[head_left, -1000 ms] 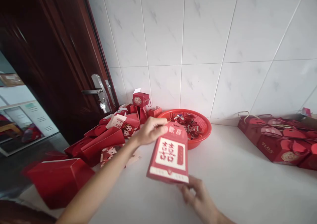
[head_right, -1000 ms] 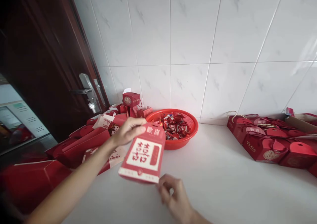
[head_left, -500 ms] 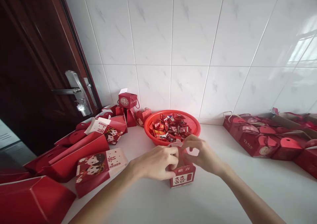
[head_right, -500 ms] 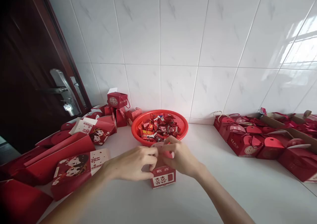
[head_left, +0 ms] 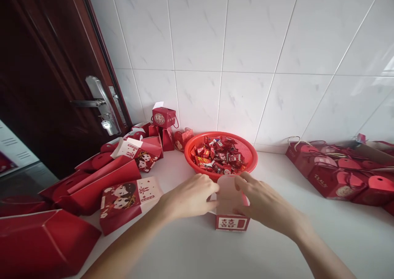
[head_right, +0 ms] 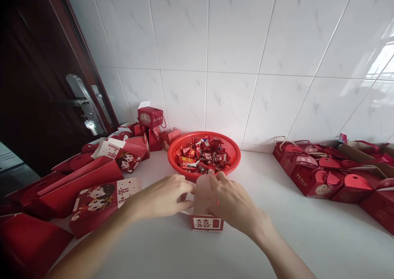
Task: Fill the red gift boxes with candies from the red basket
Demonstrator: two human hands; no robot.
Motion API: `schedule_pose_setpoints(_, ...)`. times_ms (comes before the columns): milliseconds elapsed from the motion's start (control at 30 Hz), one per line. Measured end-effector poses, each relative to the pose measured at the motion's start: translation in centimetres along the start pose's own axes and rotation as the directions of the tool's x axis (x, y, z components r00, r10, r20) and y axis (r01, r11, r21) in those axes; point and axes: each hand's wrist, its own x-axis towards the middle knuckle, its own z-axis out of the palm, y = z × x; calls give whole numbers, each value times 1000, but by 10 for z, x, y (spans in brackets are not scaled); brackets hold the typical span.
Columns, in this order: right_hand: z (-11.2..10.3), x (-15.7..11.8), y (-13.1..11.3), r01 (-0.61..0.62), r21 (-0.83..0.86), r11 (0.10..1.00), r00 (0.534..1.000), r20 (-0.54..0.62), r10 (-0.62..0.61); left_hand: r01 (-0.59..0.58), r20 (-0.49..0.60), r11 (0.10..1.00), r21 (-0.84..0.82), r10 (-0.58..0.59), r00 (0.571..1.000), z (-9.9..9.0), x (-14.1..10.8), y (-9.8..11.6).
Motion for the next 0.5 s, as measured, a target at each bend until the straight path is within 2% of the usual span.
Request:
schedule_pose_setpoints(167,1,-2,21,-34,242,970,999,-8,37,8,46,998,63,-11,999,15,3,8)
schedule_pose_setpoints(233,1,-2,31,-44,324,945,999,19,40,64,61,998,13,-65,996,16,1,13)
schedule_pose_setpoints(333,1,-3,38,-121,439,890,990,119,75,149,78,986,-81,-143,987,15,-2,18)
schedule_pose_setpoints(400,2,-3,38,-172,468,867,979,182,96,167,87,978,-125,-157,984,16,-5,19)
schedule_pose_setpoints(500,2,-4,35,-186,469,863,976,187,109,182,83,974,-135,-172,982,19,-9,19)
